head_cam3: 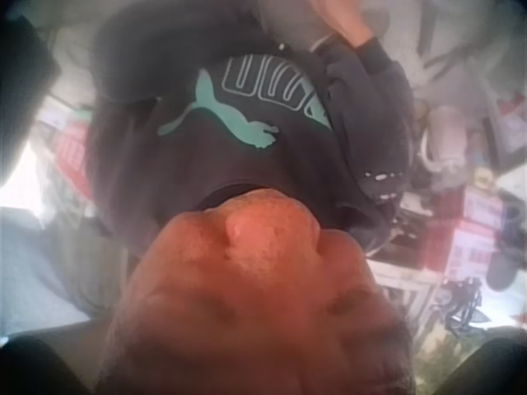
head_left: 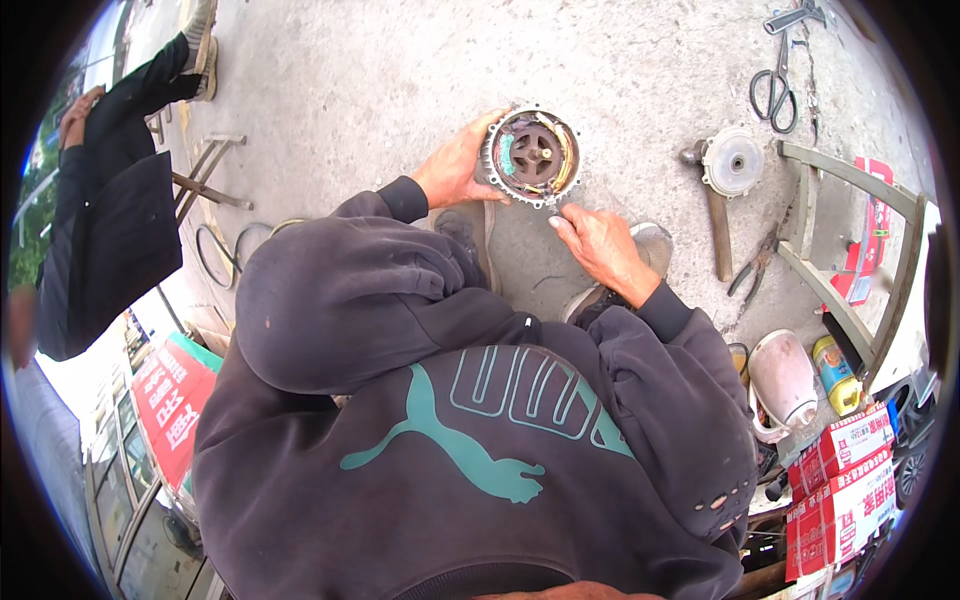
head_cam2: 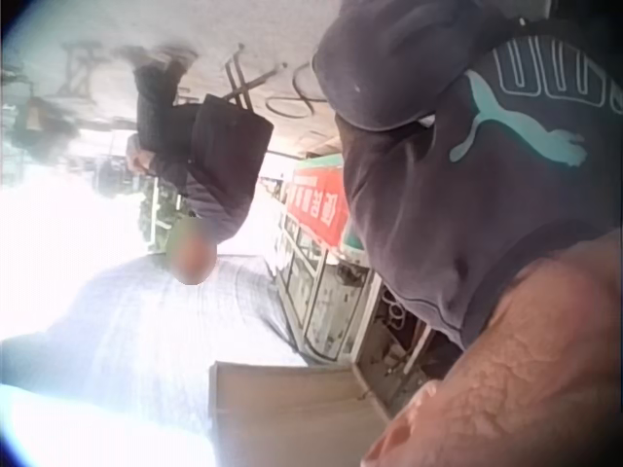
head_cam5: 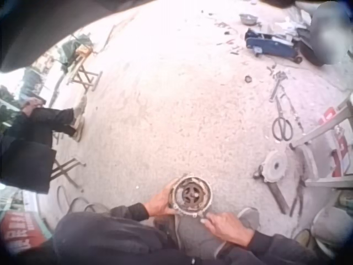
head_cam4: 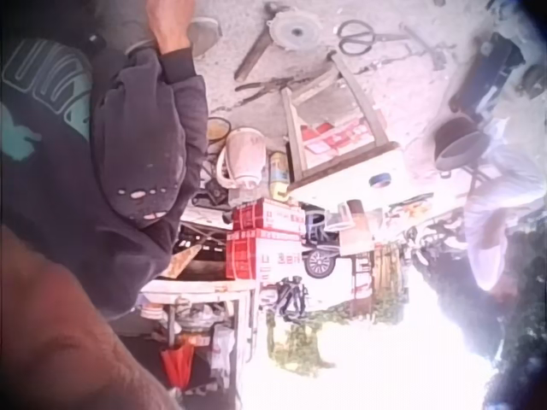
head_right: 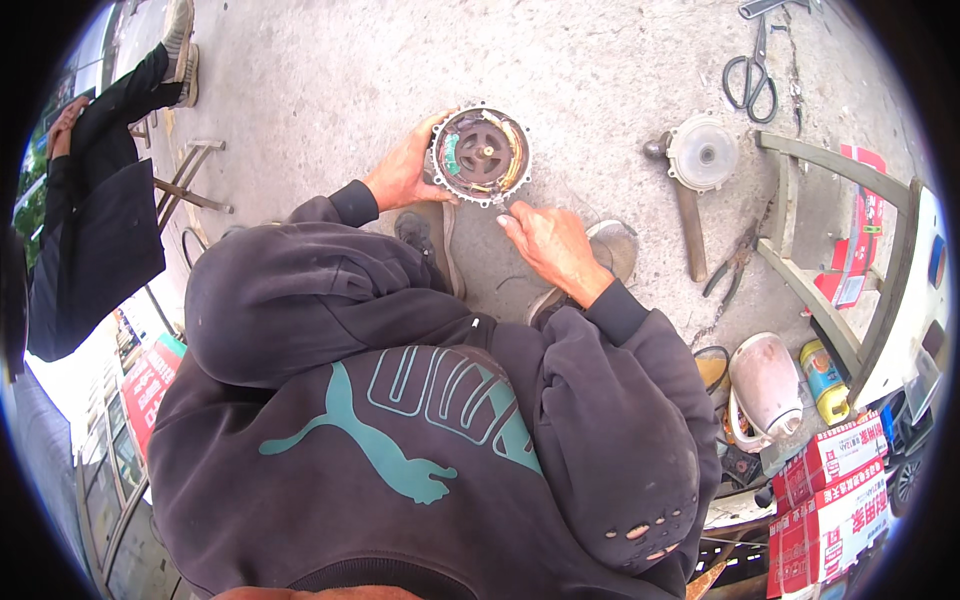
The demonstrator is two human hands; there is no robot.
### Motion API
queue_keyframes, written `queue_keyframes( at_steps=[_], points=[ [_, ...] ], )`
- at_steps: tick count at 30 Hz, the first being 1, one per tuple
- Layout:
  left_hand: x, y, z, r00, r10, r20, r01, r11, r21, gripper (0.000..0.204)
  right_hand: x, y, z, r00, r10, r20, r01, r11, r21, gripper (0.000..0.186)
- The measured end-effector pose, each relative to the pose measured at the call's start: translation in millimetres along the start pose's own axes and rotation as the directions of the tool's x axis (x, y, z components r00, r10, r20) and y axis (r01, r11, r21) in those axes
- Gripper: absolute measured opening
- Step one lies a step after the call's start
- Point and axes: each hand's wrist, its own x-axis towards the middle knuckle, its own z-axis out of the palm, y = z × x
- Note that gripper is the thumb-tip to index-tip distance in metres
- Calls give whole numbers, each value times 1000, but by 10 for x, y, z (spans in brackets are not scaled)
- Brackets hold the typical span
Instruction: The person uses pliers to remove a pin from a cylindrical metal motor housing, then uses a hammer to separate the housing halves. They inspect the internal components and reassemble the housing, tapping it with the hammer to secure it.
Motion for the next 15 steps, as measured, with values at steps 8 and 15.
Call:
queue_keyframes(
  at_steps=[8,15],
  points=[
    [551,77,-164,979,-2,203,-13,997,71,116,-3,86,-10,994,108,-35,-104,989,106,31],
    [619,321,-23,994,96,49,-105,970,219,131,179,-10,-17,968,249,17,-242,920,307,31]
  ],
)
